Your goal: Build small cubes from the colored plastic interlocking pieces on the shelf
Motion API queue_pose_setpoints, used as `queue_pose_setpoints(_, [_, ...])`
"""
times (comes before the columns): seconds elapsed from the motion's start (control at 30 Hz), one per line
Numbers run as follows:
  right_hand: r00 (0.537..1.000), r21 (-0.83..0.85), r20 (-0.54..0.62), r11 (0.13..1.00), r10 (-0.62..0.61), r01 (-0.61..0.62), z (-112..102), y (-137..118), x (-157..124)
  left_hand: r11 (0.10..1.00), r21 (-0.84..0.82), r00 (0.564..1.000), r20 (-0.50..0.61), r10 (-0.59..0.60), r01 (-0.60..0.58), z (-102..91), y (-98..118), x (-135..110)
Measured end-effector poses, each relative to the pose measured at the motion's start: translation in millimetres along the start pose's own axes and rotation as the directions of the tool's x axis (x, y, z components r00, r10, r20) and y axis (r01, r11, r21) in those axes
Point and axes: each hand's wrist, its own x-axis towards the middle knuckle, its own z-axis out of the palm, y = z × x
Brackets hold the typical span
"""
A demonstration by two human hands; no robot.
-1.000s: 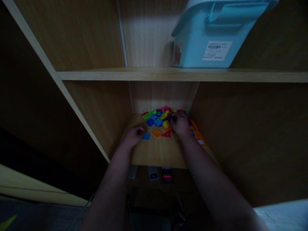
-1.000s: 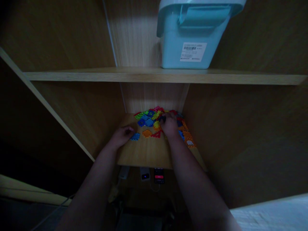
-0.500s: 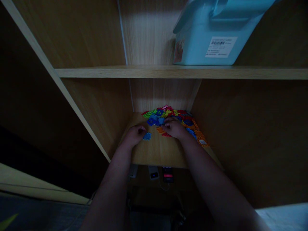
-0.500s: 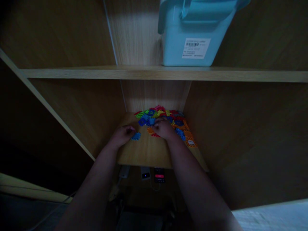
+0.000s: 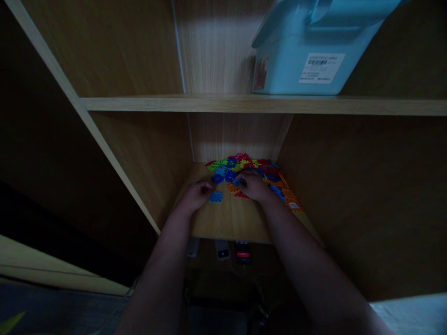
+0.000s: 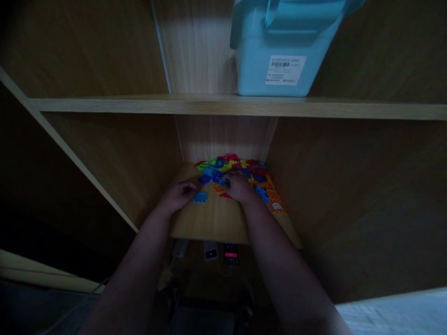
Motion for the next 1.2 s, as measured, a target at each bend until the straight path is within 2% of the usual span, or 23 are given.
queue_pose_setpoints(0.23, [0.993,-0.024,0.098,0.998,-0.063,0.065,-6,8,-3,0.999,0.026,0.999,0.004,0.032,-0.032,0.0,-5,1])
queue_pose_setpoints(0.57, [0.997,0.042,0.071,0.999,-0.006,0.003,-14,6,0,1.000,-0.013,1.000,0.006,0.013,-0.013,-4.7,-10,1])
queue_pose_setpoints(0.73, [0.996,0.088,0.080,0.996,-0.030,0.023,-19,-1,1,0.999,-0.037,0.991,0.134,0.004,0.001,-14.3,-12,-3])
queue_pose_setpoints(0.87, [0.995,0.102,0.087,0.994,-0.050,0.041,-21,-8,-1,0.998,-0.040,0.970,0.232,0.066,-0.058,-17.1,-11,-4])
queue_pose_setpoints(1.07, [0.972,0.113,0.232,0.994,-0.030,0.004,-21,-16,-5,0.986,-0.089,0.962,0.225,0.157,-0.140,-10.0,-15,0])
queue_pose_setpoints(1.2, [0.970,0.081,0.241,0.997,-0.027,0.007,-22,-15,-5,0.986,-0.023,0.971,0.171,0.168,-0.166,-7.9,-10,1])
